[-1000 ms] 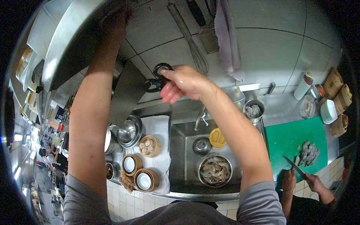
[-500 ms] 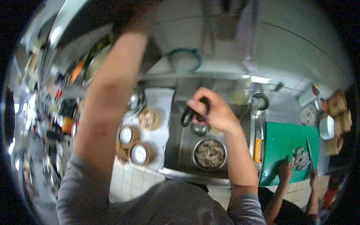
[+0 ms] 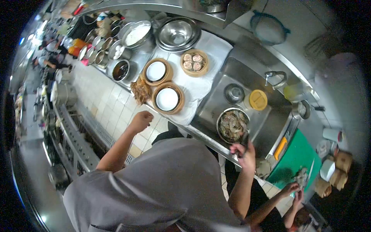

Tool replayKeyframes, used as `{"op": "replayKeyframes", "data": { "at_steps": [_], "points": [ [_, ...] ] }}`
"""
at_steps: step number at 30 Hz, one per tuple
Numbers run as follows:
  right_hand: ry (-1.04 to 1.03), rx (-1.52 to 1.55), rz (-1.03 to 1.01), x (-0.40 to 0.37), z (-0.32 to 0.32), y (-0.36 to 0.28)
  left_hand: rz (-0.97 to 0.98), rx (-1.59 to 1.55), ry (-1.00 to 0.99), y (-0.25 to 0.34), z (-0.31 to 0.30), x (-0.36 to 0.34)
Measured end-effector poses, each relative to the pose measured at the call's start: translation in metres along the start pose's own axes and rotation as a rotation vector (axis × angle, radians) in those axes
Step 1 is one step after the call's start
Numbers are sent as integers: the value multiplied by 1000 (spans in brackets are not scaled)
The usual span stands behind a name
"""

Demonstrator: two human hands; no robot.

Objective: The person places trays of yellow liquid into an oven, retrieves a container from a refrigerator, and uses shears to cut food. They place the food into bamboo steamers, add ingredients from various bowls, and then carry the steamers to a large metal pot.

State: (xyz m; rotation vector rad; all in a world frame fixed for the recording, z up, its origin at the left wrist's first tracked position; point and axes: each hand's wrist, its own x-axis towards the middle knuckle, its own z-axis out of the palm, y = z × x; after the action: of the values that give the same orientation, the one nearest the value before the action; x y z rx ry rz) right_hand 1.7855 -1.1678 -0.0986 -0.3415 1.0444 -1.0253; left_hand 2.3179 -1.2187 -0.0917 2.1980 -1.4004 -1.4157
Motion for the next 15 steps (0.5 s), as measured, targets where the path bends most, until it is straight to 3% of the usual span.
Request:
{"op": "replayKeyframes", "data": {
  "at_steps": [1,3,7,9,11,14,15],
  "points": [
    [40,-49,-20,6,29,3,25,0,-28,1,-1,9],
    [75,-165,-77,44,87,17,27,-549,166,3,-9,23],
    [19,-492,-222,129,167,72,136,-536,96,6,-16,73],
    [29,-633,-304,153,208,105,237,-143,36,8,-27,78],
    [142,-899,-283,158,241,118,263,-131,69,15,-26,75],
    [174,-809,-418,166,231,129,356,-148,92,37,-38,51],
    [178,-687,-366,155,237,114,350,-181,59,46,-40,45]
  ]
}}
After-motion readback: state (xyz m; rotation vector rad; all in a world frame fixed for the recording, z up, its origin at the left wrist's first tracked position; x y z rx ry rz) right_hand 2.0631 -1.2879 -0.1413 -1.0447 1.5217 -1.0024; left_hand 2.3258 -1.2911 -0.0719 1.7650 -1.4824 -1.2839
